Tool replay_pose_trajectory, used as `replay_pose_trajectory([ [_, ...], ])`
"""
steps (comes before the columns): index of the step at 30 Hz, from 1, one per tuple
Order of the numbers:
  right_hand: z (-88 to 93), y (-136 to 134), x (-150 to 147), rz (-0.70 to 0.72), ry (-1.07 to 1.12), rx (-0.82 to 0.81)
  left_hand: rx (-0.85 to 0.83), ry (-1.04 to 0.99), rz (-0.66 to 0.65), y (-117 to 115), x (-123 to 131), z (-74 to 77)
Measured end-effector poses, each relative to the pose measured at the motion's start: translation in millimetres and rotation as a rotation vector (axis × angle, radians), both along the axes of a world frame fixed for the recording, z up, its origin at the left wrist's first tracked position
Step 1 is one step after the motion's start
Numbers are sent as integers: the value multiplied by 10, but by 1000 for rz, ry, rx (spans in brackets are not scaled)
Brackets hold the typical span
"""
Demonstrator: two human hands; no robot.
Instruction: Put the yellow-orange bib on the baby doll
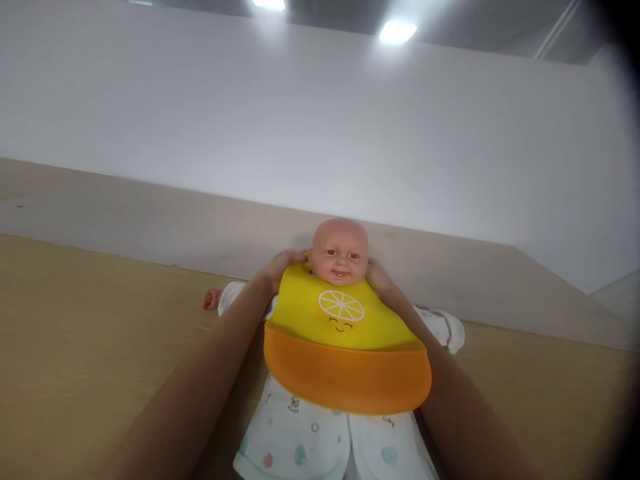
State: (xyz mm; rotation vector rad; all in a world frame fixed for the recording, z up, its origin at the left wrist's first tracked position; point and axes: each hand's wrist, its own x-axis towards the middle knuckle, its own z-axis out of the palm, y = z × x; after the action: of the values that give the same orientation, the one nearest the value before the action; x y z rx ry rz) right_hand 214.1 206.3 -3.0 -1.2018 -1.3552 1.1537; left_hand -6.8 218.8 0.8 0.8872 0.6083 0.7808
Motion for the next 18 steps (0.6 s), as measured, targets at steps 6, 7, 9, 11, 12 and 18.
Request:
replay_pose_trajectory([
  [6,30,-28,27,27,-23,-8,-18,32,76,-4,-2,0],
  [7,29,-26,32,31,-29,-12,-21,40,94,-8,2,1],
  [9,25,-17,41,38,-38,-23,-7,50,116,-16,14,4],
  [11,16,-6,48,43,-45,-34,30,54,118,-21,24,6],
  [12,11,-1,52,44,-47,-40,46,59,117,-23,27,7],
  [18,-20,7,63,53,-57,-81,64,110,115,-19,26,-5],
])
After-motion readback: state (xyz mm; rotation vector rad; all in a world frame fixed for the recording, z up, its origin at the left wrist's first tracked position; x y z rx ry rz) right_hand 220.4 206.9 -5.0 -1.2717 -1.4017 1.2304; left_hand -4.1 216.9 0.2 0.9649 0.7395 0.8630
